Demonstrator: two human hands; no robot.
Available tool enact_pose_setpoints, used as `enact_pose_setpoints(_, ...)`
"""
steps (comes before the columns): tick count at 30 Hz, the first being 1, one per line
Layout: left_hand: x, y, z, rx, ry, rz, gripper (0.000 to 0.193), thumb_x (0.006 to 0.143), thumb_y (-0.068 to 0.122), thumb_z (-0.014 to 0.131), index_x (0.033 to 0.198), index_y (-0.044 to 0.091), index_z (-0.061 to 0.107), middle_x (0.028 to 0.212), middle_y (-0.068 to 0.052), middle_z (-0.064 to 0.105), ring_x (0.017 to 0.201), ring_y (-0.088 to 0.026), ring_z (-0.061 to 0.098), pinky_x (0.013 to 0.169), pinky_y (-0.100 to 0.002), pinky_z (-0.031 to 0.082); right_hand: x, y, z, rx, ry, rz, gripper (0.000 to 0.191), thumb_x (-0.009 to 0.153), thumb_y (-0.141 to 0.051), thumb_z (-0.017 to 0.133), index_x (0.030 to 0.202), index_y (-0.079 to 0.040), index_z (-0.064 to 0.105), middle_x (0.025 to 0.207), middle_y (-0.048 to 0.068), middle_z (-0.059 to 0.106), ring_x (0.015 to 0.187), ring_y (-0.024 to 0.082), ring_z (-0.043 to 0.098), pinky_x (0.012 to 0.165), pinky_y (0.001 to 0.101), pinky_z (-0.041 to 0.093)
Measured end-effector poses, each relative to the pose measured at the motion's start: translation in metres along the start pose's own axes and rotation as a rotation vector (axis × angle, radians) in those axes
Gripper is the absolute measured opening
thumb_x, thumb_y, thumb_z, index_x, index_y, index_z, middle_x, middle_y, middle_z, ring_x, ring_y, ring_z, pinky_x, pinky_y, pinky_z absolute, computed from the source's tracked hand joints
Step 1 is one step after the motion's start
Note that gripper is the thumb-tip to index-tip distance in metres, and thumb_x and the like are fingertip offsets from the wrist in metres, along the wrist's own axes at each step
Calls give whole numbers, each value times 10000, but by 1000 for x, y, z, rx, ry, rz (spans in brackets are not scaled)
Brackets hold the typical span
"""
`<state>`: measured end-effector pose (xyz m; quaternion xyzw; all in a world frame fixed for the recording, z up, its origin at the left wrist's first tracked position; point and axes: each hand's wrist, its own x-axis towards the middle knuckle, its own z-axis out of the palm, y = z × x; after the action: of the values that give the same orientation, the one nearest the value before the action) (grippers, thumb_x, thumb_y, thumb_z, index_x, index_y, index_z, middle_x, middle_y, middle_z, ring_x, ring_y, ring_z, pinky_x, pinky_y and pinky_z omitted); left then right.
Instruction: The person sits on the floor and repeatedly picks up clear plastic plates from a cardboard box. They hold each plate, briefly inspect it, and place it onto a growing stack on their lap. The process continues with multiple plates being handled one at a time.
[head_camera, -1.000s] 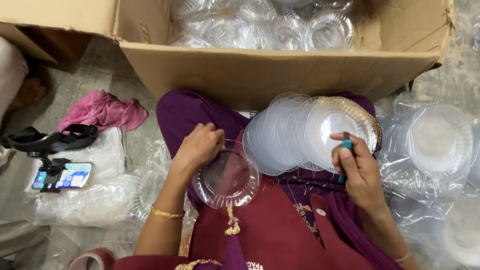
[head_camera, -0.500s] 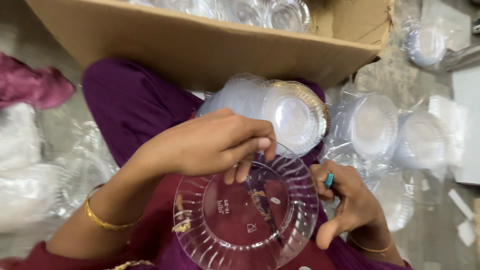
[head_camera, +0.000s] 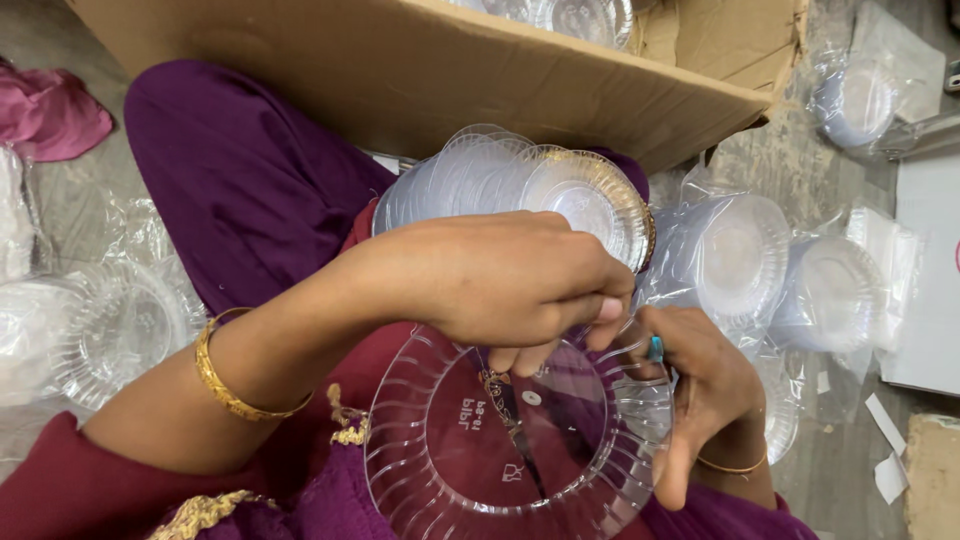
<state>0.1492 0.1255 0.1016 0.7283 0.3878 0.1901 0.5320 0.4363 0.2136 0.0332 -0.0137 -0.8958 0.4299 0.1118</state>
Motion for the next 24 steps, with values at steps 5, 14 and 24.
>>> enact_pose_setpoints(5, 4, -15, 7, 15, 31, 32, 276, 974, 204, 404, 904, 116, 656, 524, -5, 713, 461, -133, 730, 523, -318, 584, -2, -2, 9, 10, 81, 39, 1161, 473, -862, 700, 1203, 30, 566, 882, -9, 557, 725, 114, 601, 642, 282, 498)
enact_pose_setpoints(14, 6, -24, 8, -22, 85, 114, 266, 971, 208, 454, 871, 122, 686, 554, 8, 749, 453, -109, 743, 482, -302, 599, -9, -10, 12, 34, 136, 209, 1203, 510, -899, 652, 1254, 44, 586, 816, -66, 638, 675, 47, 591, 618, 227, 482)
enact_pose_setpoints(24, -6, -16, 7, 8, 110, 148, 280, 984, 169, 424, 882, 131, 682, 533, 18, 738, 490, -101, 715, 523, -291, 591, -8, 2, 7, 22, 36, 116, 1105, 532, -831, 737, 1226, 17, 595, 863, -11, 686, 715, 95, 678, 653, 256, 540)
